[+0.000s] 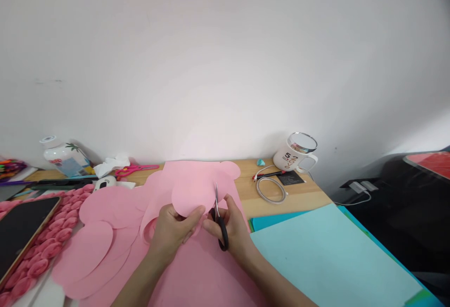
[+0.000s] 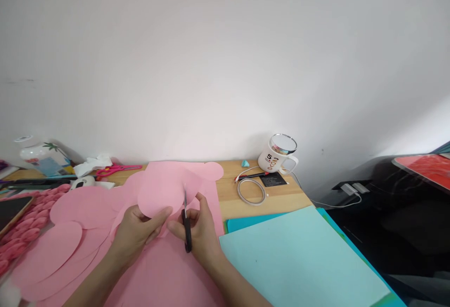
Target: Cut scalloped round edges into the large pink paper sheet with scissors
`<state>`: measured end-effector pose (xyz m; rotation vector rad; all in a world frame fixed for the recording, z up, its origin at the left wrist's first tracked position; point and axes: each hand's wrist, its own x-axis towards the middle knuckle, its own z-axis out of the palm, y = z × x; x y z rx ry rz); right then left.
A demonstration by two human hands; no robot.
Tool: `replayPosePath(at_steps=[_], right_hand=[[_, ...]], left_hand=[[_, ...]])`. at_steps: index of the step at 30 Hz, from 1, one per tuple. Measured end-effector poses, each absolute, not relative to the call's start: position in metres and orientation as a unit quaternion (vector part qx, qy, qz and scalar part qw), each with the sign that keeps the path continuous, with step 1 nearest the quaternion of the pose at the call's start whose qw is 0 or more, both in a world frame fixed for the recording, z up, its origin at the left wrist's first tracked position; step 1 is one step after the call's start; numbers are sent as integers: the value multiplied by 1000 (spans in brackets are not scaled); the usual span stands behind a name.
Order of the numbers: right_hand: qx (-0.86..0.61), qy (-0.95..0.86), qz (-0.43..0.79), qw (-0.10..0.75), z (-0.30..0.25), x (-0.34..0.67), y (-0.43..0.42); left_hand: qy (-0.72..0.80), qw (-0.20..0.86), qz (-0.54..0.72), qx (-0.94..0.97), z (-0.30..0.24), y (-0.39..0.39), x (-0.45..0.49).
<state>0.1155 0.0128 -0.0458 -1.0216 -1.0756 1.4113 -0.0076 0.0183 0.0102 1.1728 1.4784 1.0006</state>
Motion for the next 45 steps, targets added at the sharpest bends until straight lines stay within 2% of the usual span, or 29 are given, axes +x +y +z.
replayPosePath(at_steps=[11,45], right_hand=[[-421,-450,588,524,-38,116,12],[-412,-469,589,514,-45,117,12]], left_hand=[[598,476,432,479,9,18,-7],[633,442,393,500,9,19,-9]])
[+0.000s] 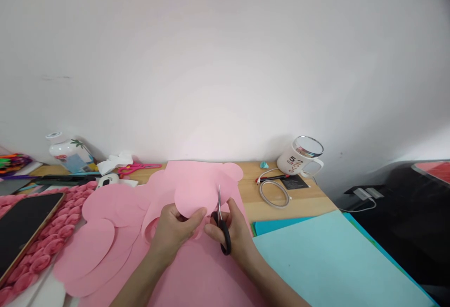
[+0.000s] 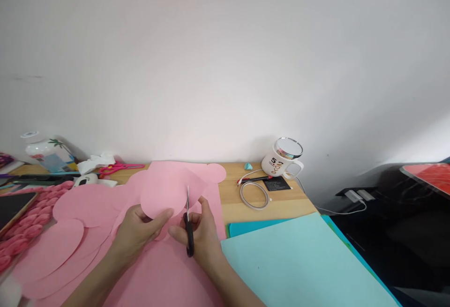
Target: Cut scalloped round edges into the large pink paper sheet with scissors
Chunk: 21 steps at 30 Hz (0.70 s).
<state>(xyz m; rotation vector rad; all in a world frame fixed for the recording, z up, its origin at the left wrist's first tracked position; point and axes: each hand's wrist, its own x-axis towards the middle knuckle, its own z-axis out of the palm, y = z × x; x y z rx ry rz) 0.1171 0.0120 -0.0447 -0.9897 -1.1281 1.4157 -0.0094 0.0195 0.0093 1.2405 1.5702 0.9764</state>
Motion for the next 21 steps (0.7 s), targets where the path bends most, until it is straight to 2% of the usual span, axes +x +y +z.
replayPosePath(at_steps=[21], right_hand=[[-457,-465,570,500,-44,117,13]], left_hand=[[618,446,418,494,4,21,-10]])
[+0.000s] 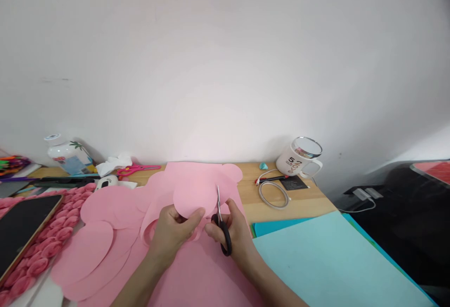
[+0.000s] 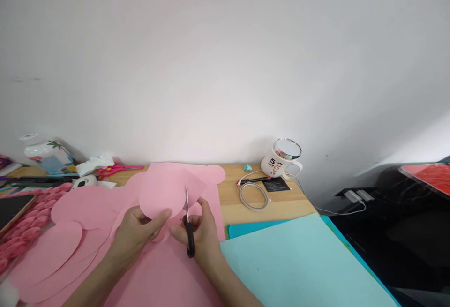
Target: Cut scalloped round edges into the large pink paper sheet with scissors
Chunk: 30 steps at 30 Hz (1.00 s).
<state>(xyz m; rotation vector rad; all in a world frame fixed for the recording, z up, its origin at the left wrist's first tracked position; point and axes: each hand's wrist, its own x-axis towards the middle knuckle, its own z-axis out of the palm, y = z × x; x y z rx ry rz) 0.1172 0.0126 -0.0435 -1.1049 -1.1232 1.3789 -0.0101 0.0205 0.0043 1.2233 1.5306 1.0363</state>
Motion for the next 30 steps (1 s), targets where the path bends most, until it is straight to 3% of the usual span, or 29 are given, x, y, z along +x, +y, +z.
replayPosePath(at_steps=[8,16,30], right_hand=[[-446,-480,574,490,-41,114,11],[-402,-470,608,497,-44,113,9],[-393,-478,600,507,-43,114,10]], left_hand=[[538,538,404,508,1,23,-14],[644,482,410,430,16,15,-2],[657,470,396,436,21,15,0]])
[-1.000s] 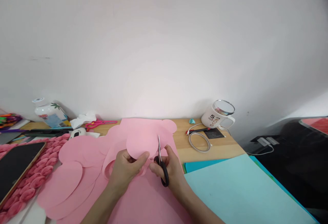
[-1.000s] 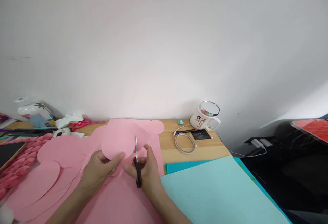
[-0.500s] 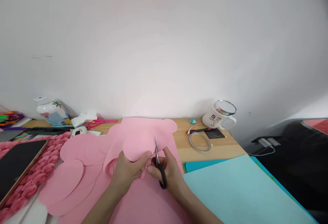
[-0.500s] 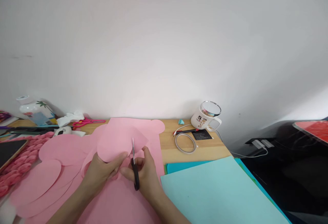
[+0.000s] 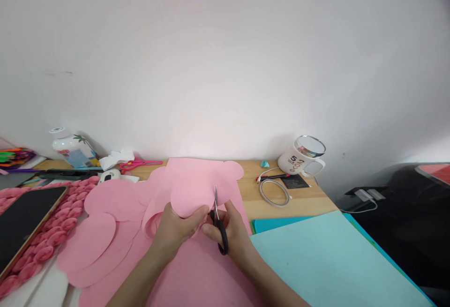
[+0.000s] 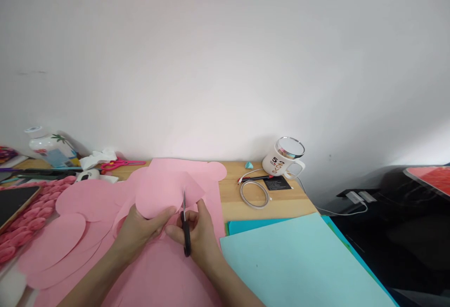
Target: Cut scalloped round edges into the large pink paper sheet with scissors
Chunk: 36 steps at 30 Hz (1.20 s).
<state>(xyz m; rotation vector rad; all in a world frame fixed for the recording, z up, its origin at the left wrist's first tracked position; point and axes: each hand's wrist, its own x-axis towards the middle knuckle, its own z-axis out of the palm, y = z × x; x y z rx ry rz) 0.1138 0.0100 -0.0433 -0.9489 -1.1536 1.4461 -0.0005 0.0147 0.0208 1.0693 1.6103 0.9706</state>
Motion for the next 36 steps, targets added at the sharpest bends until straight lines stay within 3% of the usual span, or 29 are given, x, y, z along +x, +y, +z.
replayPosePath(at_steps=[23,36], right_hand=[[-410,-470,609,489,-41,115,10],[-400,-468,605,505,-46,115,11]], left_hand=[[661,449,407,442,15,16,-2],[584,508,416,477,7,18,-6]])
